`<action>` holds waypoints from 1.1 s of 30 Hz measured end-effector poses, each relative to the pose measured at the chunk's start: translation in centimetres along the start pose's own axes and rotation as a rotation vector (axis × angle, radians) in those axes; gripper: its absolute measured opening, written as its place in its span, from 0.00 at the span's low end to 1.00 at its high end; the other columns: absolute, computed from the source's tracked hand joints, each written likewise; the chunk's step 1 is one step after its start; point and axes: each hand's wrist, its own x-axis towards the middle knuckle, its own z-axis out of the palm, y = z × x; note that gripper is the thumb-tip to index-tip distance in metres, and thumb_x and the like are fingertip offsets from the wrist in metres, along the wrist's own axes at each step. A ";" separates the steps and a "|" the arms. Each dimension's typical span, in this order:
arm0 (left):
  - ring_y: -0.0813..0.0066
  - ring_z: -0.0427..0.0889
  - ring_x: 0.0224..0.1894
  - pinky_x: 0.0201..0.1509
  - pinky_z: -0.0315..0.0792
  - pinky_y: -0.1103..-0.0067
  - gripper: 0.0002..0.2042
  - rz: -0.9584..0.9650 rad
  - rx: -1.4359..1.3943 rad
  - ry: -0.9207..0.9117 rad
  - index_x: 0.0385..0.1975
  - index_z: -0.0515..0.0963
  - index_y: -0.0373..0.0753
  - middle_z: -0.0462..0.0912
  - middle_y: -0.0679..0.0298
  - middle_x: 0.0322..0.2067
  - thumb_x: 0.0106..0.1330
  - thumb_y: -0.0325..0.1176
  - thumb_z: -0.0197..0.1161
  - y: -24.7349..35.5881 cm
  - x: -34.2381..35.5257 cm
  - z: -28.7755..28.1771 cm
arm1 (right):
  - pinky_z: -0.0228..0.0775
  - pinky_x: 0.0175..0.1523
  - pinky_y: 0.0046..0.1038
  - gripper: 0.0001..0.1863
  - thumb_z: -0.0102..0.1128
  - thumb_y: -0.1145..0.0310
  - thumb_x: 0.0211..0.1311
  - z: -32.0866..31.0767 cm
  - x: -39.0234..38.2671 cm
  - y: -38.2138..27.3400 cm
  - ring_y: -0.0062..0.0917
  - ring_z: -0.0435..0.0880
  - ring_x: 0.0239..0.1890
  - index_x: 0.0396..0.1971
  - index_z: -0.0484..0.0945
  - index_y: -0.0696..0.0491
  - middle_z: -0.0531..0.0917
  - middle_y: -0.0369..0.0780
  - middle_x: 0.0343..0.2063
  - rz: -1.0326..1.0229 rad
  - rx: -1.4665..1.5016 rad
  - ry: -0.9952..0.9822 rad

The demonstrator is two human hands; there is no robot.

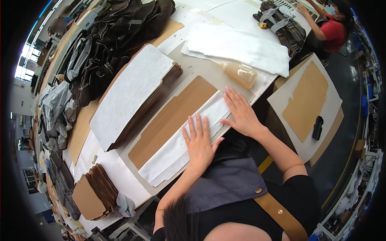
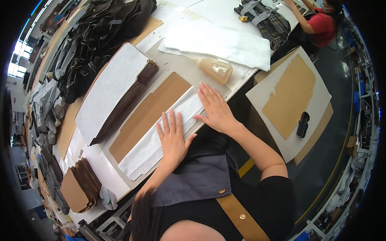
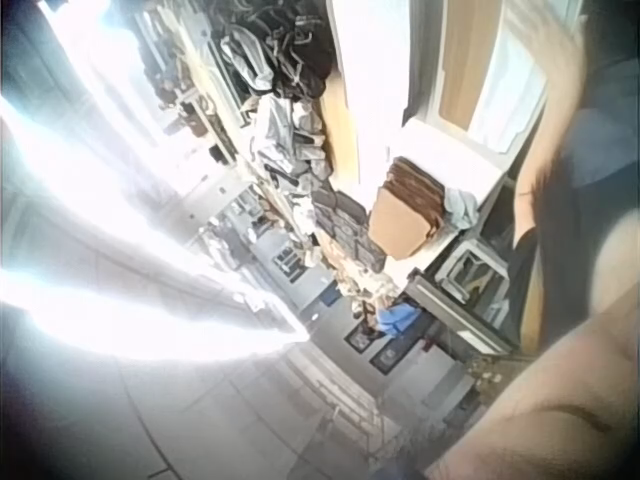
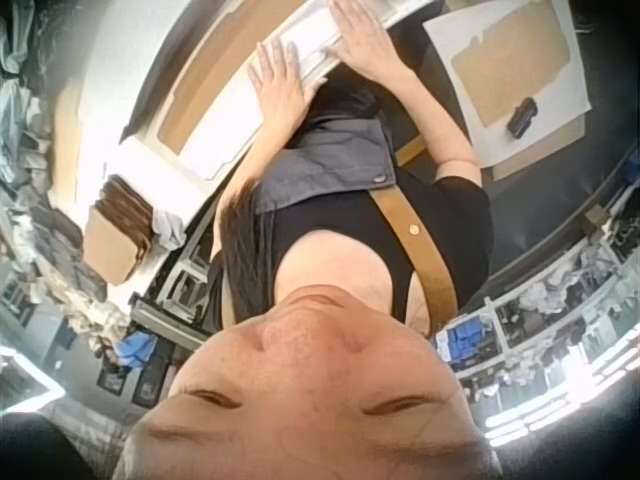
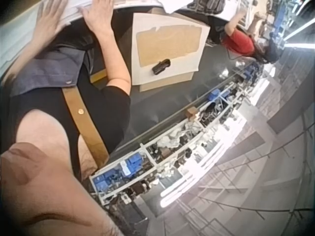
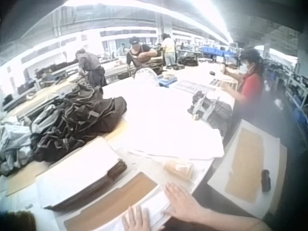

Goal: Gluing white fabric/lining onto leather panels and organizing them.

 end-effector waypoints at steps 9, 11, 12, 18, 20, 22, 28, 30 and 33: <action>0.44 0.39 0.76 0.74 0.37 0.49 0.45 -0.030 -0.039 0.020 0.71 0.51 0.29 0.45 0.45 0.73 0.64 0.56 0.59 -0.1 -0.4 0.0 | 0.46 0.75 0.42 0.48 0.60 0.46 0.62 -0.3 -0.3 0.2 0.46 0.53 0.73 0.70 0.51 0.65 0.54 0.55 0.71 0.045 0.052 0.027; 0.44 0.40 0.76 0.74 0.36 0.50 0.45 -0.032 -0.064 0.030 0.71 0.51 0.28 0.46 0.45 0.73 0.64 0.56 0.59 -0.4 -0.9 0.1 | 0.45 0.75 0.41 0.48 0.60 0.46 0.62 -0.4 -0.7 0.0 0.46 0.53 0.73 0.70 0.50 0.64 0.54 0.55 0.71 0.080 0.110 0.072; 0.45 0.40 0.76 0.75 0.36 0.51 0.46 -0.034 -0.090 0.038 0.70 0.51 0.27 0.46 0.44 0.73 0.64 0.56 0.60 -0.4 -1.2 0.2 | 0.46 0.75 0.42 0.48 0.60 0.46 0.62 -0.5 -1.0 0.0 0.46 0.53 0.73 0.70 0.51 0.64 0.54 0.55 0.71 0.067 0.081 0.080; 0.49 0.42 0.76 0.75 0.38 0.53 0.45 0.039 -0.009 -0.045 0.71 0.52 0.30 0.47 0.46 0.73 0.63 0.57 0.60 0.2 -2.6 -0.4 | 0.47 0.74 0.43 0.43 0.60 0.50 0.62 -0.5 -2.4 -2.9 0.40 0.55 0.74 0.69 0.55 0.60 0.58 0.49 0.71 -0.114 0.101 -0.065; 0.50 0.42 0.76 0.75 0.39 0.54 0.45 0.041 -0.012 -0.066 0.71 0.52 0.30 0.47 0.47 0.73 0.63 0.57 0.60 0.1 -3.3 -0.5 | 0.47 0.74 0.42 0.38 0.61 0.55 0.62 0.3 -3.3 -3.7 0.36 0.56 0.74 0.68 0.60 0.58 0.61 0.45 0.70 -0.223 0.143 -0.128; 0.50 0.43 0.76 0.76 0.40 0.54 0.45 0.034 -0.014 -0.081 0.71 0.52 0.30 0.47 0.47 0.73 0.62 0.57 0.60 -0.3 -4.0 -0.8 | 0.46 0.74 0.42 0.38 0.62 0.56 0.61 0.4 -3.7 -4.2 0.36 0.56 0.74 0.67 0.61 0.58 0.61 0.45 0.70 -0.230 0.140 -0.141; 0.51 0.44 0.76 0.76 0.43 0.59 0.45 0.028 -0.095 -0.114 0.71 0.52 0.31 0.48 0.47 0.73 0.61 0.52 0.64 -1.7 -7.8 -1.4 | 0.46 0.74 0.43 0.38 0.64 0.57 0.59 1.1 -4.2 -5.4 0.36 0.56 0.74 0.67 0.63 0.58 0.62 0.44 0.70 -0.273 0.195 -0.143; 0.52 0.45 0.76 0.76 0.44 0.60 0.45 0.044 -0.155 -0.110 0.71 0.51 0.30 0.48 0.48 0.73 0.61 0.49 0.65 -2.1 -8.7 -1.7 | 0.47 0.74 0.43 0.38 0.65 0.58 0.58 1.7 -4.2 -6.5 0.35 0.56 0.74 0.66 0.63 0.58 0.62 0.44 0.70 -0.310 0.231 -0.146; 0.53 0.46 0.76 0.76 0.45 0.61 0.44 -0.042 -0.146 -0.135 0.71 0.51 0.30 0.48 0.48 0.73 0.61 0.48 0.65 -2.8 -11.1 -2.6 | 0.47 0.74 0.43 0.38 0.66 0.58 0.57 2.3 -4.2 -7.4 0.33 0.57 0.74 0.66 0.64 0.57 0.63 0.42 0.69 -0.378 0.223 -0.177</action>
